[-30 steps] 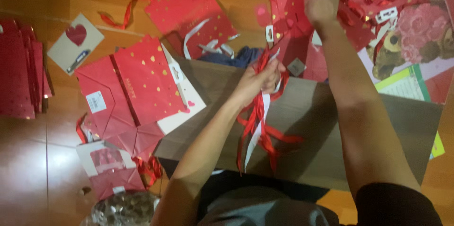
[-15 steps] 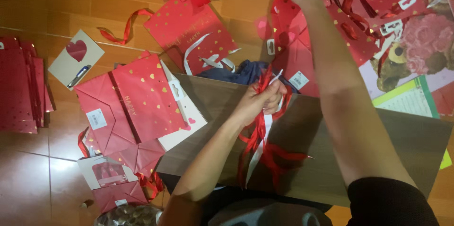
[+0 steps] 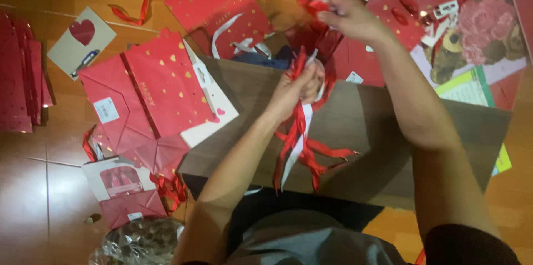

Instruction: The person sits on the floor and ties red and white ribbons onto red gift bags. They repeatedly thread the ribbons through the bag handles, pull them tight, and adjust the loops. The person handles multiple bags one at a time, stacking finished bags to the side.

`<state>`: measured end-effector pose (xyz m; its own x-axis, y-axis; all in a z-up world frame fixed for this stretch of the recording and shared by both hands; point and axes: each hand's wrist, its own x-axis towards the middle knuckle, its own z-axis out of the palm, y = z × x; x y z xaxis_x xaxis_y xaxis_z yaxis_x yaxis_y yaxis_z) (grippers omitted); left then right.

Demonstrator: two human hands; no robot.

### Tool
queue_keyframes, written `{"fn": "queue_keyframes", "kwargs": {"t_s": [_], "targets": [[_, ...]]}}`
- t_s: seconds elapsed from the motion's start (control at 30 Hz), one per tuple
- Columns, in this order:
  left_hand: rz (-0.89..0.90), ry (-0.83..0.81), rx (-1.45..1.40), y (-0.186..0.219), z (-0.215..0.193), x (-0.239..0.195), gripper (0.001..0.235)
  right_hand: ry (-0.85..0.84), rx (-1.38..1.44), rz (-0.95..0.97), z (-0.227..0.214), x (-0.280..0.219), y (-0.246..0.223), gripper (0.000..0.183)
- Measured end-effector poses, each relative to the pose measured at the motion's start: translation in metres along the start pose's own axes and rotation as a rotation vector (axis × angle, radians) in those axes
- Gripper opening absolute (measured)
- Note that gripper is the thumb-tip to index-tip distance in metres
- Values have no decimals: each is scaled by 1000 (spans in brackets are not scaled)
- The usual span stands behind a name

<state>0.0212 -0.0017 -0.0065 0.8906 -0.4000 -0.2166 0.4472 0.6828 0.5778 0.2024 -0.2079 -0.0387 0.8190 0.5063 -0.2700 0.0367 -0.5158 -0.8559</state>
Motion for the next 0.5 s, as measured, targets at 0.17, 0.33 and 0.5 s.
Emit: {"fn": "queue_keyframes", "kwargs": {"t_s": [0.17, 0.33, 0.5], "targets": [[145, 49, 39, -9, 0, -10, 35, 29, 701, 7, -5, -106, -58, 17], [249, 159, 109, -10, -6, -20, 33, 83, 983, -114, 17, -150, -55, 22], [329, 135, 105, -13, -8, -28, 32, 65, 1076, -243, 19, -168, -60, 24]]}}
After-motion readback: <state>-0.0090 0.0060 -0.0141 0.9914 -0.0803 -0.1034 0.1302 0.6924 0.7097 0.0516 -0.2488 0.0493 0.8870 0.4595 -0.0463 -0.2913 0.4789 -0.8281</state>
